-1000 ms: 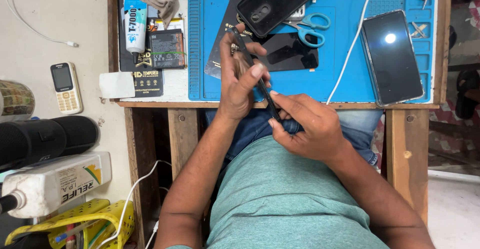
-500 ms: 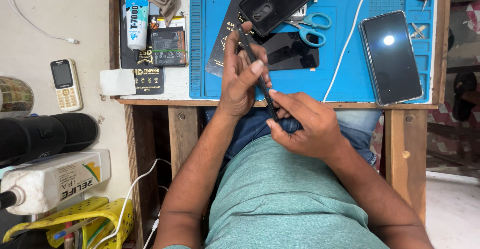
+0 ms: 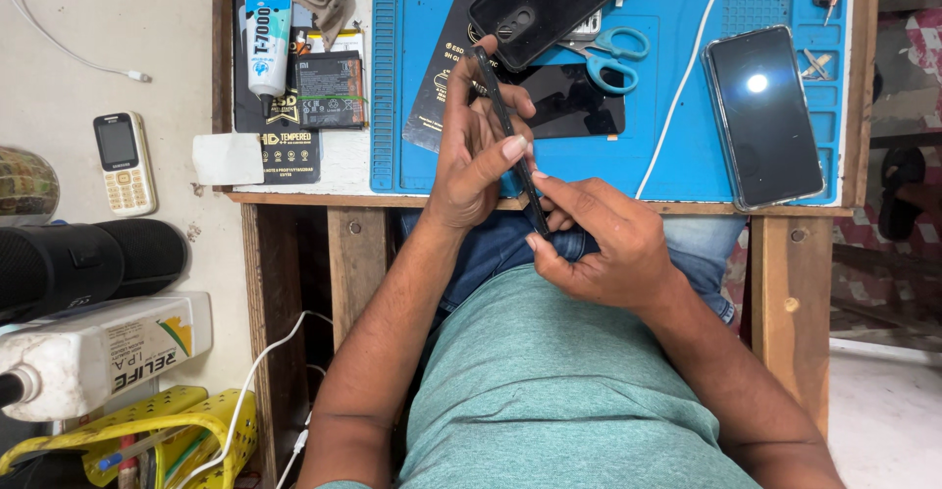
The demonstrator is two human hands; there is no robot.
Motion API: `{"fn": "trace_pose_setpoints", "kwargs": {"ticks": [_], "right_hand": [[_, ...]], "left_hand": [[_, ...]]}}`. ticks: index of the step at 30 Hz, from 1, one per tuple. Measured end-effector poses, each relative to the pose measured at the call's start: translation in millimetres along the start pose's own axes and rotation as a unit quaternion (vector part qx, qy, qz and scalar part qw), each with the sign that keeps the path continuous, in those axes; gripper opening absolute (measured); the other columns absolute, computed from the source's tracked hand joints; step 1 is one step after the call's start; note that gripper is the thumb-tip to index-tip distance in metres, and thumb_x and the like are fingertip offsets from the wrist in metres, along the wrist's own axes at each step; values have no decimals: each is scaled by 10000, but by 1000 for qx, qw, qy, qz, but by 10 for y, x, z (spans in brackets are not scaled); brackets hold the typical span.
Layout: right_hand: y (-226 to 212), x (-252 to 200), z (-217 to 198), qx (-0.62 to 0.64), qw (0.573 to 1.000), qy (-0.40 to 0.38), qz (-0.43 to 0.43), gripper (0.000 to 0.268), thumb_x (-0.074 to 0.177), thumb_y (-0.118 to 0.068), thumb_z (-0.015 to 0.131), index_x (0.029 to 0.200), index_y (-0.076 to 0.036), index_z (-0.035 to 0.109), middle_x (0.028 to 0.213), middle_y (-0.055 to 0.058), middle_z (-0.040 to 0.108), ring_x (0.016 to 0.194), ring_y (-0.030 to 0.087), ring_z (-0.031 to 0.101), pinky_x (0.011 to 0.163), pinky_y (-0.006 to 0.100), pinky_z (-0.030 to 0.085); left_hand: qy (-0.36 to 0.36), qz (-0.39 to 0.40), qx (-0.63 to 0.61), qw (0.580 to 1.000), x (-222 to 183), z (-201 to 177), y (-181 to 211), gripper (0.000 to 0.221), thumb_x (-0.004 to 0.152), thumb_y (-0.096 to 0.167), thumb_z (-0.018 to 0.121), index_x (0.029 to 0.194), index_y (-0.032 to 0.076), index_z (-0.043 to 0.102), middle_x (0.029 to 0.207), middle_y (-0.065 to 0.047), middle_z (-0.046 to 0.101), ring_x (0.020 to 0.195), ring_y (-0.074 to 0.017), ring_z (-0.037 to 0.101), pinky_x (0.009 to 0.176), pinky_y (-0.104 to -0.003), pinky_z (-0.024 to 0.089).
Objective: The person reassembles a smartphone by placing the battery into the chassis and closing the back cover. They then connect a charging cable to the phone and repeatedly insert and remove a SIM card while the device remains powered on.
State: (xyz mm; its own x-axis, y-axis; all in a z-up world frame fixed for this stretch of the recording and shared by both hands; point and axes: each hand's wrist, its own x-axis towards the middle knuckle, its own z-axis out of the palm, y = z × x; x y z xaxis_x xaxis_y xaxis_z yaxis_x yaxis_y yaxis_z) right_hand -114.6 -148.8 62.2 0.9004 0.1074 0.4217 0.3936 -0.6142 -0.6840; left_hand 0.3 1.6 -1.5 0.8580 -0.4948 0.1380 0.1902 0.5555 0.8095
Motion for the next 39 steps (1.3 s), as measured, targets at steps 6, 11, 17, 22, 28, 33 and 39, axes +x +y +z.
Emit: {"fn": "trace_pose_setpoints", "kwargs": {"ticks": [6, 11, 17, 22, 28, 33, 39], "right_hand": [[5, -5, 16, -4, 1000, -5, -15, 561, 811, -81, 827, 1326, 37, 636, 926, 105, 689, 766, 133, 696, 683, 256, 595], [-11, -10, 18, 1, 1000, -15, -25, 558, 828, -98, 836, 1332, 21, 629, 966, 111, 693, 793, 144, 701, 706, 270, 596], [5, -15, 30, -6, 999, -21, -29, 556, 820, -112, 850, 1317, 8, 630, 976, 109, 696, 793, 152, 707, 695, 282, 589], [31, -31, 11, 28, 999, -19, -9, 558, 831, -102, 848, 1334, 7, 631, 932, 89, 667, 786, 146, 697, 703, 280, 587], [53, -28, -6, 35, 999, -19, -2, 550, 830, -101, 847, 1327, 3, 635, 944, 88, 673, 791, 139, 706, 703, 270, 592], [68, -49, 5, 41, 999, -20, -7, 549, 839, -98, 848, 1334, 4, 634, 962, 96, 679, 800, 144, 705, 710, 270, 590], [104, -53, -8, 41, 999, -16, 6, 546, 832, -82, 836, 1331, 10, 635, 969, 101, 688, 803, 142, 709, 709, 261, 594]], "left_hand": [[14, 4, -25, 1000, 14, -2, -16, 998, 845, 229, 760, 1618, 83, 145, 1079, -107, 583, 858, -150, 682, 725, -314, 638], [23, -14, -72, 997, 7, -8, -31, 892, 852, 175, 733, 1571, 87, 213, 973, -63, 542, 794, -159, 666, 676, -338, 638], [32, -4, -112, 993, -15, 2, -35, 775, 882, 158, 694, 1530, 50, 282, 928, -55, 506, 767, -163, 659, 765, -393, 670], [21, -4, -76, 997, 1, 30, -7, 837, 883, 163, 701, 1566, 109, 219, 964, -60, 504, 791, -149, 661, 807, -422, 685], [10, -13, -80, 997, 3, 20, -14, 873, 877, 173, 720, 1572, 127, 192, 1027, -70, 516, 833, -148, 671, 850, -452, 692], [21, -9, -85, 996, 2, -25, -79, 808, 902, 175, 712, 1556, 96, 244, 973, -58, 508, 801, -156, 681, 815, -453, 692], [35, -2, -43, 998, 7, -9, -95, 795, 924, 175, 698, 1561, 110, 227, 979, -63, 526, 791, -151, 686, 791, -447, 699]]}}
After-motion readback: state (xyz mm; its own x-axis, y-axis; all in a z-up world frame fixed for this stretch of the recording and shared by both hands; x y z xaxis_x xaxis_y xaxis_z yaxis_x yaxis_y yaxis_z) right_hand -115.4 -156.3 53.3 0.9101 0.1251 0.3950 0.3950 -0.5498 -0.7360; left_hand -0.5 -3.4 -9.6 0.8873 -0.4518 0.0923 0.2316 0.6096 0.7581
